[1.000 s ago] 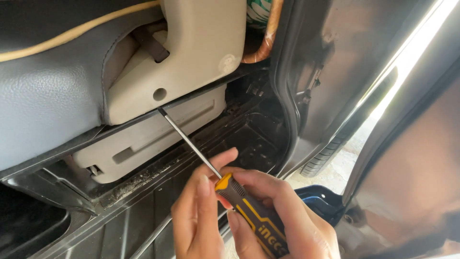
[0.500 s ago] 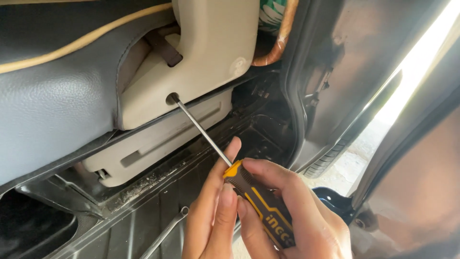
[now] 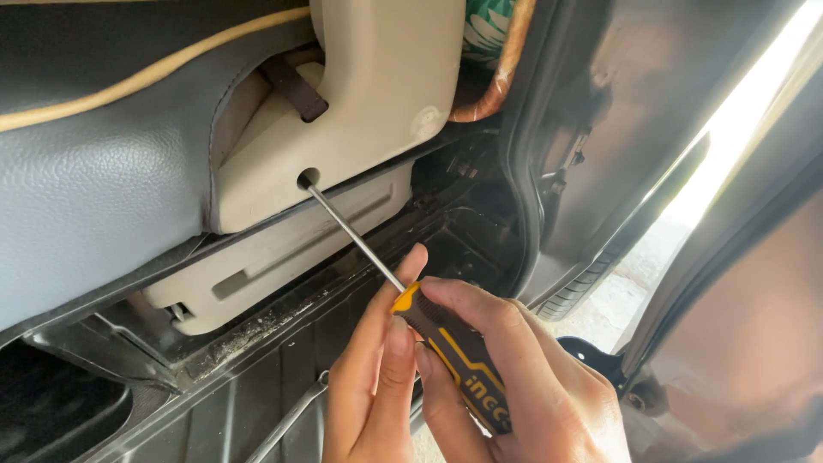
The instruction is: The person uses a wrench to tighten bolts on a blue metal bracket attached to the car's door hinge. Then, they use a screwdriver to tighten a screw on the beige plastic trim near the car seat.
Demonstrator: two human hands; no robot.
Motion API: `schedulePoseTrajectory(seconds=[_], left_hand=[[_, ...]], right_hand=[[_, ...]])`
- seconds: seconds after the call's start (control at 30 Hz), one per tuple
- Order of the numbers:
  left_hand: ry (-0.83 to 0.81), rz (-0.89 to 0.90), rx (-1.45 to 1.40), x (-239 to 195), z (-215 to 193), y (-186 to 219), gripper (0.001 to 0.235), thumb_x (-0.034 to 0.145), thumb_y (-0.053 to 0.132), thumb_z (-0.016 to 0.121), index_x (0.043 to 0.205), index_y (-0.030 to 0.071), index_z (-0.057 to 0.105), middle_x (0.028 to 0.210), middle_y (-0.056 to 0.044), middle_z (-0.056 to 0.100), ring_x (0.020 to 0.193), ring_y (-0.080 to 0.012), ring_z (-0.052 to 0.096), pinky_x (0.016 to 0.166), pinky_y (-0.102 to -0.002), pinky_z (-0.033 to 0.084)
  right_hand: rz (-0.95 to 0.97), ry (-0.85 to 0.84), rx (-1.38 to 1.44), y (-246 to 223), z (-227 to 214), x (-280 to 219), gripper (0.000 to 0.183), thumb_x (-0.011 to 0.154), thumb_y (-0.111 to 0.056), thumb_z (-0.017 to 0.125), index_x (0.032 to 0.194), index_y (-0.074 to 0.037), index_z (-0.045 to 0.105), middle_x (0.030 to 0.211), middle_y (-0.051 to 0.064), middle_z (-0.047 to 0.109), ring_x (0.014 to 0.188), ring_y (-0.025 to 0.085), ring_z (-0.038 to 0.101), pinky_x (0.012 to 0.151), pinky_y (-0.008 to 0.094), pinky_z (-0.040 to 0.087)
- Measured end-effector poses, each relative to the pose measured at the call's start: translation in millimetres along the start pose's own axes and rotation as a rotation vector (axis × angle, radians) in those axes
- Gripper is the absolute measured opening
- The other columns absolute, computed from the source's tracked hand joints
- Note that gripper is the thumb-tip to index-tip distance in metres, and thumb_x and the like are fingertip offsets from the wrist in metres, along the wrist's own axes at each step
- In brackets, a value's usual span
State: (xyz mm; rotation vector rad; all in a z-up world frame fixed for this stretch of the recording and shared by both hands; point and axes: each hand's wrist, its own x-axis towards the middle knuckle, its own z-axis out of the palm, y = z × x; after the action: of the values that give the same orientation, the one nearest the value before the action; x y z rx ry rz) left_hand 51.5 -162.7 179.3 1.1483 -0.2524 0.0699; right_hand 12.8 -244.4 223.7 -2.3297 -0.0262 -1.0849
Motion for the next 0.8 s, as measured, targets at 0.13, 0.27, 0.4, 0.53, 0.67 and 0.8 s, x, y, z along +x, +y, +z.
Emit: schedulePoseTrajectory(seconds=[0.13, 0.27, 0.4, 0.53, 0.67, 0.8], left_hand=[[-0.055, 0.020, 0.074, 5.5, -4.7, -2.9, 0.068, 0.093, 0.054, 0.050, 0.145, 0.014, 0.068, 0.098, -0.003, 0.079, 0.086, -0.0093, 0.065, 0.079, -0.022, 0.049], [-0.086, 0.016, 0.097, 8.7, -7.4, -4.1, 0.069, 0.094, 0.053, 0.049, 0.148, 0.014, 0.065, 0.105, -0.002, 0.078, 0.089, -0.0080, 0.063, 0.082, -0.021, 0.046], [-0.109, -0.033, 0.148, 11.8, -12.3, -4.7, 0.073, 0.091, 0.058, 0.049, 0.152, 0.020, 0.062, 0.104, 0.003, 0.076, 0.086, -0.0082, 0.061, 0.082, -0.025, 0.049], [-0.146, -0.012, 0.187, 14.5, -17.0, -5.7, 0.073, 0.093, 0.058, 0.045, 0.154, 0.021, 0.059, 0.097, 0.004, 0.073, 0.081, -0.0075, 0.057, 0.078, -0.022, 0.047], [-0.164, -0.007, 0.162, 15.0, -17.5, -7.2, 0.072, 0.093, 0.059, 0.047, 0.154, 0.021, 0.057, 0.097, 0.004, 0.074, 0.083, -0.0072, 0.062, 0.082, -0.027, 0.055], [-0.150, 0.005, 0.206, 15.0, -16.1, -7.9, 0.072, 0.093, 0.059, 0.045, 0.154, 0.023, 0.056, 0.104, 0.006, 0.079, 0.084, -0.0066, 0.064, 0.079, -0.027, 0.056]], right_hand=[[-0.004, -0.013, 0.004, 2.2, -0.4, 3.3, 0.026, 0.087, -0.024, 0.070, 0.112, -0.021, 0.073, 0.099, -0.008, 0.081, 0.074, 0.003, 0.080, 0.069, 0.016, 0.059], [-0.057, 0.018, -0.021, 3.7, 1.8, 5.9, 0.024, 0.089, -0.022, 0.069, 0.112, -0.019, 0.071, 0.098, -0.007, 0.081, 0.071, 0.004, 0.079, 0.065, 0.017, 0.059], [-0.088, 0.059, -0.039, 2.8, 5.5, 6.8, 0.021, 0.090, -0.018, 0.068, 0.111, -0.018, 0.071, 0.097, -0.007, 0.080, 0.070, 0.003, 0.078, 0.064, 0.015, 0.059], [-0.112, 0.058, -0.071, 3.3, 7.7, 6.8, 0.021, 0.091, -0.020, 0.069, 0.112, -0.017, 0.070, 0.096, -0.007, 0.080, 0.070, 0.003, 0.078, 0.062, 0.016, 0.059], [-0.103, 0.064, -0.072, 3.0, 8.5, 7.3, 0.020, 0.090, -0.020, 0.069, 0.110, -0.017, 0.071, 0.096, -0.008, 0.080, 0.069, 0.002, 0.078, 0.061, 0.016, 0.059], [-0.101, 0.087, -0.068, 2.5, 8.9, 7.6, 0.019, 0.090, -0.018, 0.071, 0.108, -0.017, 0.071, 0.092, -0.008, 0.079, 0.065, 0.002, 0.076, 0.060, 0.015, 0.058]])
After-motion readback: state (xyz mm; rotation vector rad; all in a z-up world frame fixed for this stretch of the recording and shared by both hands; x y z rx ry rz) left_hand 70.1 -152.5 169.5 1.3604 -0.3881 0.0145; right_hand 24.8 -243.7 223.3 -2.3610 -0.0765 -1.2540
